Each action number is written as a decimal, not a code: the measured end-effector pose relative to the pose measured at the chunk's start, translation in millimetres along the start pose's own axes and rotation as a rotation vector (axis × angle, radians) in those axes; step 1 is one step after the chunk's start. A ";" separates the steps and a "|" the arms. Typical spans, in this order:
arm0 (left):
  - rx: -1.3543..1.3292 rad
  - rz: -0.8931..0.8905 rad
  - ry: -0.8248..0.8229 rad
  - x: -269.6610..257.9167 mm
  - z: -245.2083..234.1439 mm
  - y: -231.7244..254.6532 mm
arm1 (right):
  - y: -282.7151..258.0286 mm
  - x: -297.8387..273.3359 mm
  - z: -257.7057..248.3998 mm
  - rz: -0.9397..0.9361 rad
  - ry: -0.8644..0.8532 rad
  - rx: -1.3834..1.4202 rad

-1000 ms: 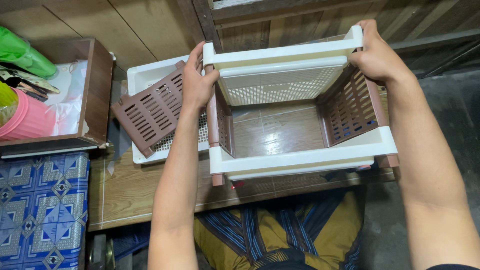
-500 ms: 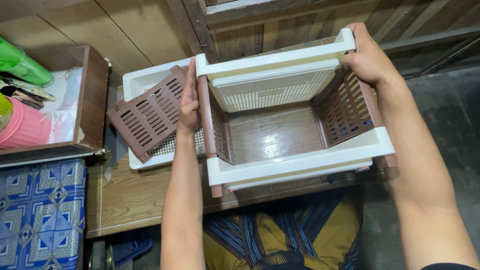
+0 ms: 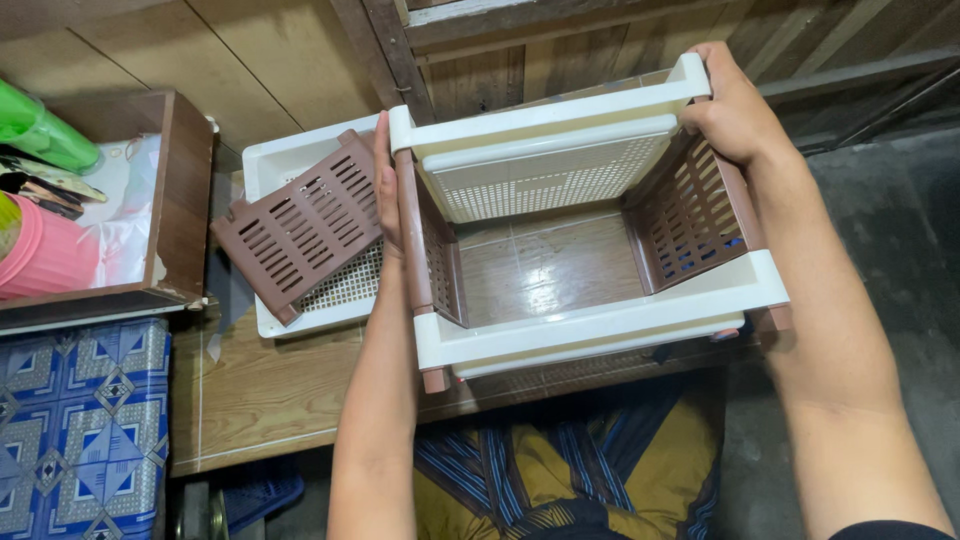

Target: The person assembles a white plastic basket with brown slatted sides by snapping the side panels into the base. They then wipe the interior and exterior surfaces with a blue cloth and place a brown slatted insert into the basket.

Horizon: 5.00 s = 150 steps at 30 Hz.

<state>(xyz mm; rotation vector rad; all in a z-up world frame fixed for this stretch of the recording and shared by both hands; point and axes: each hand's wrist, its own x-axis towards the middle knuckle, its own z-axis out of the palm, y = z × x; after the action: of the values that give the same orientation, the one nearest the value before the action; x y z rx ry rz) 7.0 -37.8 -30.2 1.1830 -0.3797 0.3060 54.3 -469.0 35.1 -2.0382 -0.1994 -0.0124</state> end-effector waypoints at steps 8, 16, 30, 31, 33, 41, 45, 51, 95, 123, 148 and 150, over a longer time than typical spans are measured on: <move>-0.029 -0.032 0.039 7.4 -1.2 -7.6 | 5.6 0.4 -0.1 0.002 0.028 0.102; -0.095 -0.069 0.068 7.6 3.9 -8.1 | 16.0 3.8 -7.4 -0.035 0.014 0.101; 0.044 -0.077 0.056 -6.2 -32.0 -49.6 | 13.4 -22.5 -10.6 0.126 -0.054 0.752; 0.096 -0.090 0.084 -8.1 -36.9 -60.4 | 20.1 -23.3 -10.7 0.114 -0.067 0.792; 0.184 -0.125 0.131 -19.0 -46.8 -77.5 | 36.9 -26.3 -6.6 0.090 -0.085 0.850; 0.252 -0.182 0.169 -25.5 -53.0 -109.8 | 83.8 -72.7 44.1 0.174 -0.017 0.952; 0.279 -0.180 0.189 -24.5 -65.0 -106.5 | 83.3 -69.4 54.6 0.167 -0.026 0.972; 0.259 -0.184 0.188 -29.1 -70.8 -105.0 | 86.5 -64.0 53.8 0.157 -0.019 0.954; 1.341 0.014 -0.800 99.9 158.7 54.4 | 33.2 -21.7 -7.3 -0.265 -0.091 0.503; 1.359 0.187 -0.846 93.5 158.5 60.0 | -90.0 -85.2 -1.7 0.150 0.117 -0.627; 1.119 0.057 -0.023 51.2 55.8 135.0 | -134.6 -63.8 -2.3 -0.171 0.144 -0.878; 1.182 -0.134 0.121 30.2 42.8 136.5 | -145.2 -45.3 15.4 -0.307 -0.006 -0.751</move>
<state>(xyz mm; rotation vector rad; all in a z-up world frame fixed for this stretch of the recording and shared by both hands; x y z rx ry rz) -29.4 -29.1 111.2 2.3183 0.0344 0.5053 -12.9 -396.8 151.9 -2.7298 -0.5779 -0.3143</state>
